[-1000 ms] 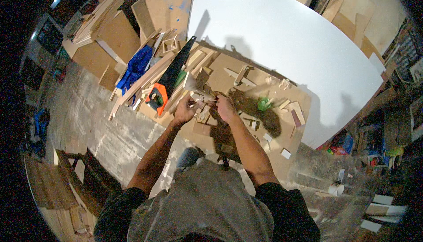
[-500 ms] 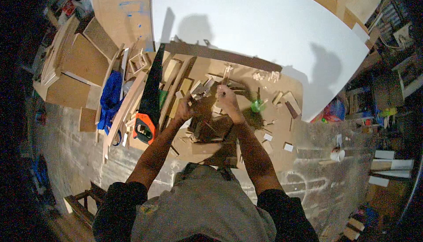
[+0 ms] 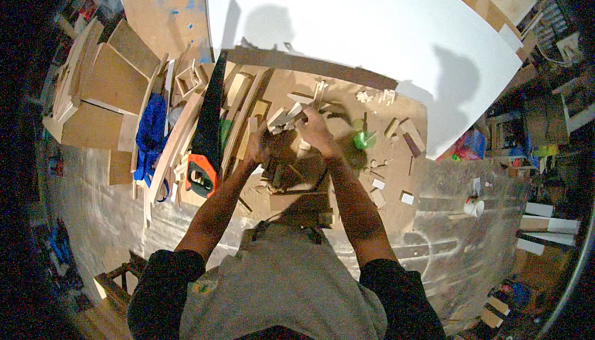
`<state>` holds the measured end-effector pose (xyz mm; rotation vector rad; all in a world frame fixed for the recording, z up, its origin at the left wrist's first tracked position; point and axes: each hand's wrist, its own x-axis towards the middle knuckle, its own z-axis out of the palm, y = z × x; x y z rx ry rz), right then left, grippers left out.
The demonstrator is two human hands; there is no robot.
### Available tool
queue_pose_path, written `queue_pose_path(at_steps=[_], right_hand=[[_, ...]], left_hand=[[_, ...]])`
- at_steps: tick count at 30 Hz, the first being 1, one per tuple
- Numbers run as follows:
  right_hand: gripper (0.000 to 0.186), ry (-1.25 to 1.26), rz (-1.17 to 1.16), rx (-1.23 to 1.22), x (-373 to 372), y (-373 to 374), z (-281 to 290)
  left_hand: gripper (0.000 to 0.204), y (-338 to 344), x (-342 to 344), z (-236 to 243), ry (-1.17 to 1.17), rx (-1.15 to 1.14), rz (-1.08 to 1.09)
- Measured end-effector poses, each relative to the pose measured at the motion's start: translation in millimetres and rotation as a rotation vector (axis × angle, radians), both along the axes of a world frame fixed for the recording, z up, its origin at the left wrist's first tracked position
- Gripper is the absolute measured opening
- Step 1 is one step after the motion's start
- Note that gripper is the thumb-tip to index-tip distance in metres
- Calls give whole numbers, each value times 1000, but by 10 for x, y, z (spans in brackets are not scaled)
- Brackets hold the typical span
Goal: The person assembles pieces of a wooden cat-like sculpture by hand, fits a long wooden strip into a slot, and then saws a piece of wood on a workbench.
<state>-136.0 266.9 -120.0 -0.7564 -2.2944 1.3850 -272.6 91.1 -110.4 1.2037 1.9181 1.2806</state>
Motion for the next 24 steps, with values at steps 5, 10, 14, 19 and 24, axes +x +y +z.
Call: queue_pose_path(at_steps=[5, 10, 14, 19, 24], right_hand=[[34, -61, 9, -73, 190, -71, 250], [39, -6, -19, -79, 554, 3, 327], [41, 15, -114, -296, 845, -65, 529], [37, 119, 8, -290, 697, -223, 739], [53, 91, 196, -281, 498, -402, 896]], left_hand=[[38, -58, -4, -208, 74, 113, 44], [42, -20, -5, -252, 127, 218, 86], [44, -121, 67, 92, -278, 265, 36], [47, -450, 120, 562, -624, 134, 59], [48, -646, 345, 1095, -650, 56, 24]])
